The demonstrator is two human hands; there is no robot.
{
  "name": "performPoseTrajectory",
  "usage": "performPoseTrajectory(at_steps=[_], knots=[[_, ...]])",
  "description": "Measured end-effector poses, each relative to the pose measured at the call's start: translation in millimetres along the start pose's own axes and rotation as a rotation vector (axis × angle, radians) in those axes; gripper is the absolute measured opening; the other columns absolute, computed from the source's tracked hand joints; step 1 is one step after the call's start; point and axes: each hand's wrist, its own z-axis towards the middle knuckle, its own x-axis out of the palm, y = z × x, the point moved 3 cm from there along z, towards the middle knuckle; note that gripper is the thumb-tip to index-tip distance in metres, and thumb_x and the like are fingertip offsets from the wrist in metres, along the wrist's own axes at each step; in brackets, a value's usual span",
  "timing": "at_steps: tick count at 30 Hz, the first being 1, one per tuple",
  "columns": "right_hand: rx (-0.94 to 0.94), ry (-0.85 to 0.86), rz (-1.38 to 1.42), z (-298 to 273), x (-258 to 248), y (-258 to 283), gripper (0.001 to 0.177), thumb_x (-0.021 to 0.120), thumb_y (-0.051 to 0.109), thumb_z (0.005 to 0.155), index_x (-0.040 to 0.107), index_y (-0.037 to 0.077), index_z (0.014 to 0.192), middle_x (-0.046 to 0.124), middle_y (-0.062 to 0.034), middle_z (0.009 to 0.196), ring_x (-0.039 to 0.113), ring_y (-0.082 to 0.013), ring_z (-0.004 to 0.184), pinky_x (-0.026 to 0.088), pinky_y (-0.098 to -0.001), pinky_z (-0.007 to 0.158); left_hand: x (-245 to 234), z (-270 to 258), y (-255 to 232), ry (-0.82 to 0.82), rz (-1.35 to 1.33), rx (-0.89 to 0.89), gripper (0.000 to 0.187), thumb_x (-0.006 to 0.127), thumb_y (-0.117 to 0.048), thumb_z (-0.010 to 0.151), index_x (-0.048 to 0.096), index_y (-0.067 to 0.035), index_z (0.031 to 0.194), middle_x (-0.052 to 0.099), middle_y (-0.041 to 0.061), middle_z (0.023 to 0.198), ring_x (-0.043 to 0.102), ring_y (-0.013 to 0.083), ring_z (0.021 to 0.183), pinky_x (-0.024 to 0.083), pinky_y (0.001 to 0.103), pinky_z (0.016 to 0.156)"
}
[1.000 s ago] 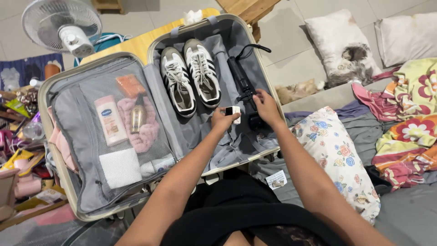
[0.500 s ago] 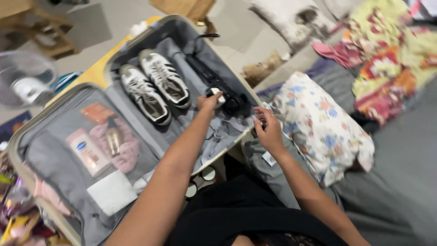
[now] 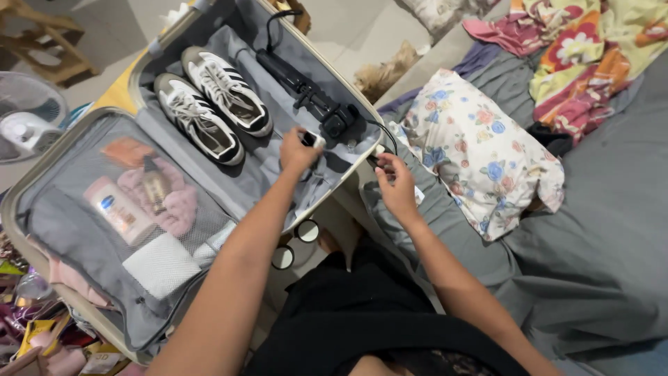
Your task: Packing clothes, shoes, toiletries, and other personal items into a suitcase.
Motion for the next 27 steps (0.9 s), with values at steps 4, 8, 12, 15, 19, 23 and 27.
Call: performPoseTrajectory(at_steps=[4, 8, 12, 15, 19, 23, 27], knots=[[0.000, 0.028, -0.010, 8.5, 3.0, 12.9, 0.028, 0.066, 0.004, 0.094, 0.066, 0.005, 0.122, 0.069, -0.0050, 0.108, 0.063, -0.0113, 0.085, 0.053, -0.0259, 0.073, -10.9, -21.5, -17.8, 0.063, 0.035, 0.055, 0.068, 0.094, -0.029, 0.057, 0.064, -0.015, 0.118, 0.063, 0.013, 0.118, 0.062, 0.0349, 0.111, 0.052, 0.044, 0.094], [-0.068, 0.100, -0.029, 18.6, 10.2, 22.0, 0.024, 0.067, 0.005, 0.095, 0.067, 0.005, 0.119, 0.070, -0.0052, 0.108, 0.066, -0.0112, 0.088, 0.053, -0.0260, 0.074, -10.2, -34.5, -11.4, 0.064, -0.015, 0.134, 0.067, 0.093, -0.026, 0.060, 0.065, -0.014, 0.120, 0.065, 0.012, 0.119, 0.065, 0.0323, 0.109, 0.053, 0.042, 0.094], [-0.062, 0.259, -0.061, 48.5, 33.3, 30.7, 0.023, 0.068, 0.008, 0.096, 0.068, 0.005, 0.118, 0.070, -0.0080, 0.101, 0.064, -0.0140, 0.080, 0.053, -0.0269, 0.069, -18.7, -42.7, 2.2, -0.108, -0.158, 0.114, 0.069, 0.094, -0.031, 0.063, 0.064, -0.013, 0.122, 0.066, 0.012, 0.115, 0.066, 0.0304, 0.106, 0.053, 0.041, 0.091], [-0.189, 0.334, -0.165, 79.4, 56.3, 43.1, 0.026, 0.070, 0.009, 0.093, 0.067, 0.004, 0.118, 0.069, -0.0134, 0.105, 0.070, -0.0208, 0.088, 0.056, -0.0318, 0.077, -31.0, -43.1, 12.4, -0.181, -0.254, 0.028, 0.066, 0.095, -0.032, 0.061, 0.067, -0.013, 0.118, 0.068, 0.010, 0.111, 0.066, 0.0291, 0.103, 0.054, 0.041, 0.090], [-0.395, 0.351, -0.375, 124.5, 84.9, 12.4, 0.034, 0.074, 0.011, 0.088, 0.067, 0.001, 0.120, 0.068, -0.0198, 0.112, 0.066, -0.0354, 0.103, 0.053, -0.0434, 0.090, -42.9, -58.9, 22.5, -0.132, -0.386, -0.137, 0.067, 0.092, -0.034, 0.060, 0.066, -0.016, 0.119, 0.067, 0.007, 0.112, 0.068, 0.0266, 0.102, 0.055, 0.040, 0.088], [-0.375, 0.425, -0.665, 132.0, 100.1, -14.0, 0.048, 0.079, 0.019, 0.080, 0.066, 0.003, 0.124, 0.062, -0.0234, 0.122, 0.055, -0.0443, 0.112, 0.047, -0.0509, 0.098, -45.5, -71.5, 17.0, -0.116, -0.075, -0.016, 0.062, 0.094, -0.035, 0.063, 0.068, -0.017, 0.116, 0.064, 0.008, 0.110, 0.065, 0.0284, 0.105, 0.053, 0.041, 0.090], [-0.413, 0.371, -0.681, 133.9, 108.6, -13.0, 0.055, 0.074, 0.024, 0.086, 0.058, 0.001, 0.133, 0.059, -0.0207, 0.133, 0.051, -0.0432, 0.125, 0.046, -0.0513, 0.099, -53.5, -84.9, 6.7, -0.097, -0.014, 0.019, 0.062, 0.093, -0.031, 0.062, 0.069, -0.017, 0.116, 0.064, 0.008, 0.112, 0.063, 0.0286, 0.108, 0.052, 0.041, 0.090]])
